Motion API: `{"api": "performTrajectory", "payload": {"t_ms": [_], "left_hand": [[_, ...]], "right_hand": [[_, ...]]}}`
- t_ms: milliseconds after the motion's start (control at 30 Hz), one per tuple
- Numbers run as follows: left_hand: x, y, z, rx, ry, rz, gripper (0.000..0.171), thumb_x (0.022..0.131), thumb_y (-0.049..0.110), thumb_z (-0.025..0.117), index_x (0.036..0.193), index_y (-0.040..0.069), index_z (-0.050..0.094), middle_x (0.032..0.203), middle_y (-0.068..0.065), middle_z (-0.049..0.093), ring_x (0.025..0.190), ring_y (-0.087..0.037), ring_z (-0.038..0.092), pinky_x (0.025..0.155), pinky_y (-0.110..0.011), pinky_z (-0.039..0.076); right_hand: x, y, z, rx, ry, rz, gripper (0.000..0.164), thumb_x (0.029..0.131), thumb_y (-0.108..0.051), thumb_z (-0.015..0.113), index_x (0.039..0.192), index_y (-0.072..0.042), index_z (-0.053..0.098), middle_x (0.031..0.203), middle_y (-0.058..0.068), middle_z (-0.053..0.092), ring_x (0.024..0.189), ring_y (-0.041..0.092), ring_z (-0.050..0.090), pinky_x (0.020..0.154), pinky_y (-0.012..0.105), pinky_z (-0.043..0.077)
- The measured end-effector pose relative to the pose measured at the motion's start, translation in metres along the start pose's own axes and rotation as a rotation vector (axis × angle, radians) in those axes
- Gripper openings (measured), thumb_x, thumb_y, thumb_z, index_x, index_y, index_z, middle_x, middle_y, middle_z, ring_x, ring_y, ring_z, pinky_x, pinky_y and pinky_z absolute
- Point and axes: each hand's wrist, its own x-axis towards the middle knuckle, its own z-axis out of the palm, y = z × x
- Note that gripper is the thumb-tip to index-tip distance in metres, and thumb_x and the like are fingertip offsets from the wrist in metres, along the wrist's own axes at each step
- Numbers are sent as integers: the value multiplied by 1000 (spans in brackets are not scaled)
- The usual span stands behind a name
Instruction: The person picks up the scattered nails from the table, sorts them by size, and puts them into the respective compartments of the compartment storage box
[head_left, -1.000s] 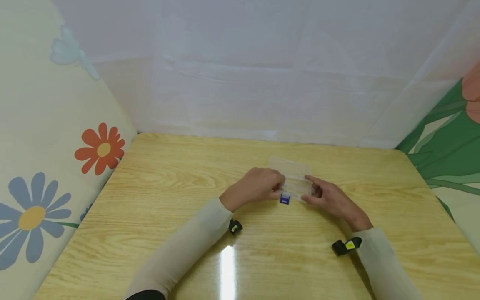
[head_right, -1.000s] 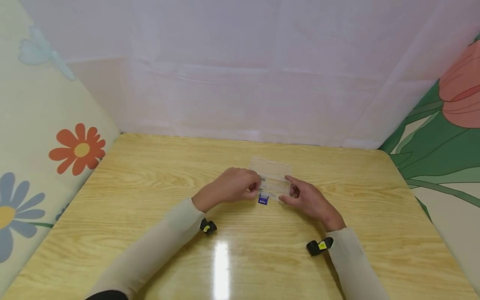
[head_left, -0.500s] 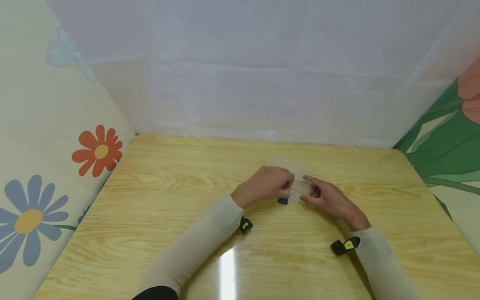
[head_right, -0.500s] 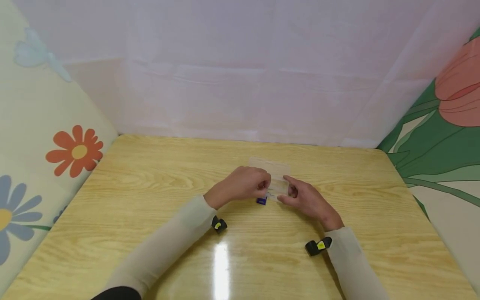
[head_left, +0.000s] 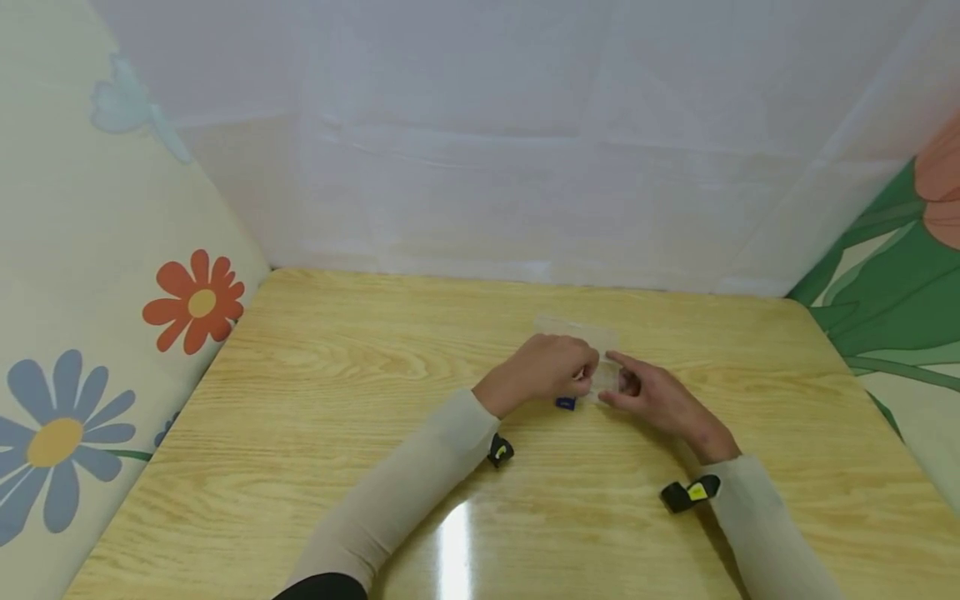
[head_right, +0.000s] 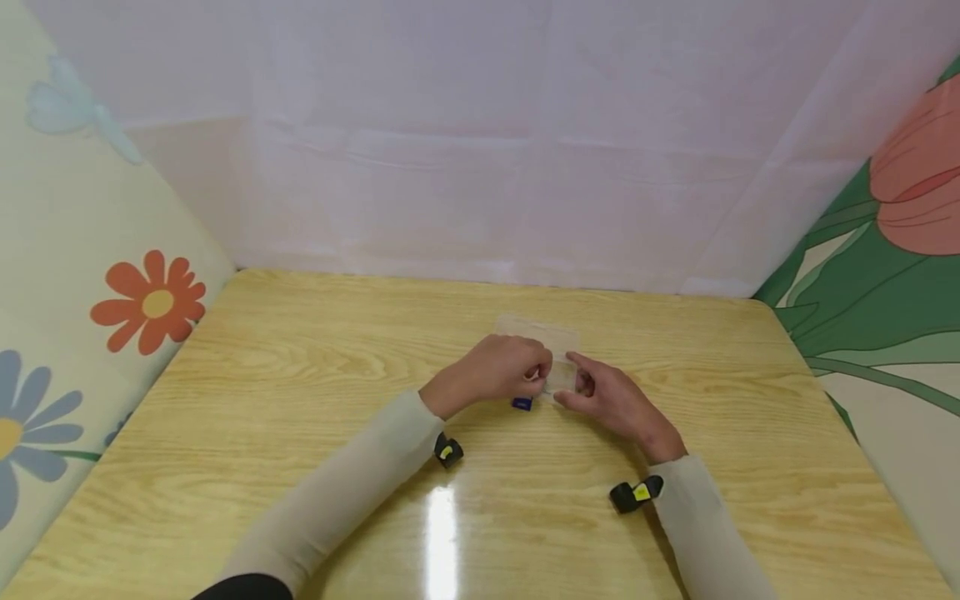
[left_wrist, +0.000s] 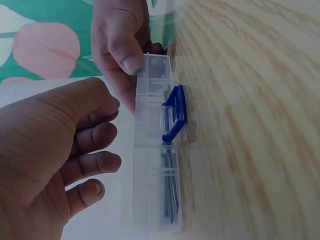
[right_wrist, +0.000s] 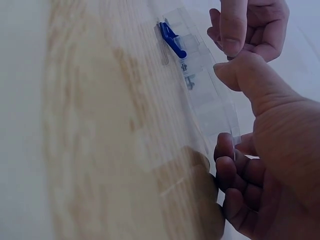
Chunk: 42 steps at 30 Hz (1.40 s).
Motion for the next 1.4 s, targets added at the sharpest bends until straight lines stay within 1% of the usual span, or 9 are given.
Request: {"api": "performTrajectory", "payload": {"t_ms": [200, 400, 600, 733, 833, 933, 1100, 1267, 1400], "left_hand": [[-7, -2, -1, 3, -2, -25, 3, 95, 21, 65, 94, 20, 67, 87, 9, 58, 70, -8, 53, 56, -25, 42], [-14, -6, -2, 16, -2, -34, 8, 97, 23, 63, 101, 19, 68, 88, 8, 57, 69, -8, 52, 55, -25, 41], [-21, -9, -2, 39, 46, -18, 10, 95, 24, 63, 101, 18, 69, 87, 7, 56, 69, -9, 51, 56, -25, 41], [-29, -13, -1, 101, 84, 12, 15, 95, 27, 64, 105, 19, 71, 92, 6, 61, 74, -10, 53, 61, -25, 43], [-40, -14, -3, 163, 106, 31, 20, 97, 30, 64, 110, 19, 72, 98, 5, 64, 82, -11, 58, 68, -26, 46], [-56, -16, -6, 194, 112, 30, 22, 98, 32, 64, 115, 19, 72, 103, 4, 65, 88, -13, 60, 75, -30, 48], [-85, -21, -10, 181, 132, 18, 24, 99, 32, 66, 119, 19, 70, 107, 2, 64, 93, -16, 61, 82, -36, 50], [-111, -29, -16, 165, 144, -18, 29, 98, 34, 67, 122, 18, 68, 110, 0, 64, 98, -19, 62, 88, -41, 50], [-129, -36, -23, 154, 161, -48, 30, 97, 34, 70, 121, 16, 68, 111, -1, 63, 99, -22, 62, 91, -44, 49]], "right_hand": [[1, -1, 0, -5, 2, 0, 70, 98, -27, 73, 151, 7, 42, 93, 2, 61, 76, 15, 54, 69, 31, 47], [2, 0, 1, -6, 1, 0, 69, 97, -24, 73, 150, 8, 43, 93, 3, 60, 76, 15, 53, 69, 31, 46], [1, 0, 0, -20, -8, 20, 70, 98, -27, 73, 151, 6, 42, 95, 3, 60, 78, 16, 53, 72, 33, 46], [1, 1, 0, -36, -5, 26, 69, 97, -26, 74, 151, 5, 43, 93, 2, 59, 77, 17, 52, 71, 33, 45], [1, 0, 0, -47, -3, 30, 69, 96, -25, 75, 150, 6, 44, 91, 2, 58, 76, 17, 51, 69, 32, 44], [2, -1, 0, -59, -5, 33, 69, 96, -25, 75, 149, 7, 45, 91, 3, 57, 77, 17, 51, 69, 32, 44], [1, -5, -3, -71, -19, 25, 71, 96, -25, 75, 149, 8, 44, 93, 3, 59, 78, 17, 52, 71, 34, 46], [-1, -8, -6, -78, -40, 20, 73, 96, -28, 74, 150, 11, 42, 91, 2, 57, 76, 16, 50, 68, 33, 45], [-3, -9, -8, -91, -50, 3, 80, 96, -33, 74, 152, 11, 37, 95, 5, 55, 79, 18, 49, 72, 37, 44]]}}
